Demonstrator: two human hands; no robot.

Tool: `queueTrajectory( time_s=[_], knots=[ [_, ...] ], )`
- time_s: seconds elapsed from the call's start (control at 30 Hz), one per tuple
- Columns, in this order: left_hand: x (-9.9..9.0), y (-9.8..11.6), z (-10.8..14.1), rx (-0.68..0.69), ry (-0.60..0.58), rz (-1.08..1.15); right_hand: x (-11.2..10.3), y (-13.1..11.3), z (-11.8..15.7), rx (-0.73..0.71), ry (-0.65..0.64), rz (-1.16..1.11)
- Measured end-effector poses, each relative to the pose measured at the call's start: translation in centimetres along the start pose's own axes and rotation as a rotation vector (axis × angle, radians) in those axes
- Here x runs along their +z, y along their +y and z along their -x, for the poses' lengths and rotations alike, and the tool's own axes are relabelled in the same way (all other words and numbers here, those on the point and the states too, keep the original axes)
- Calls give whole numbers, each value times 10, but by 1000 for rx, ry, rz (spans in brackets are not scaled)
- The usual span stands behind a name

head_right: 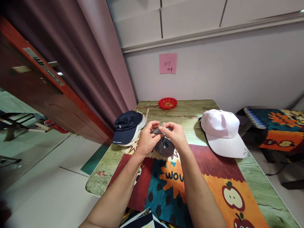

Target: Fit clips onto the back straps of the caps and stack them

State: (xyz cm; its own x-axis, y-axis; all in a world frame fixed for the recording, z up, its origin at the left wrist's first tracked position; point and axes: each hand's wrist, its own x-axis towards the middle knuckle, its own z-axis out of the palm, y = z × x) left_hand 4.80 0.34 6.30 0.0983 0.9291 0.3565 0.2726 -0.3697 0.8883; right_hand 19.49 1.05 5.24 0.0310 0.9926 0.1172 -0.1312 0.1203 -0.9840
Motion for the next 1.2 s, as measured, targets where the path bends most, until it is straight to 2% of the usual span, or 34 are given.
queueTrajectory(
  time_s=[0.13, 0.33, 0.47, 0.57, 0.77, 0.97, 1.2],
  knots=[
    [-1, 1, 1, -15, -15, 106, -1, -2, 0, -9, 42, -37],
    [0, -2, 2, 167, 90, -149, 9, -2, 4, 17, 68, -129],
    [-2, -5, 4, 241, 134, -216, 15, -4, 7, 11, 54, -108],
    [-4, -6, 4, 209, 143, -182, 17, -6, 8, 6, 48, -61],
    [-11, -3, 1, 15, 180, 10, 12, -11, 8, -7, 88, -159],
    [-13, 5, 2, 18, 156, 0, -1, -20, 9, 136, 11, -258],
    [-5, 10, 6, 91, 108, 46, 5, -16, 10, 67, 1, -169]
  ],
)
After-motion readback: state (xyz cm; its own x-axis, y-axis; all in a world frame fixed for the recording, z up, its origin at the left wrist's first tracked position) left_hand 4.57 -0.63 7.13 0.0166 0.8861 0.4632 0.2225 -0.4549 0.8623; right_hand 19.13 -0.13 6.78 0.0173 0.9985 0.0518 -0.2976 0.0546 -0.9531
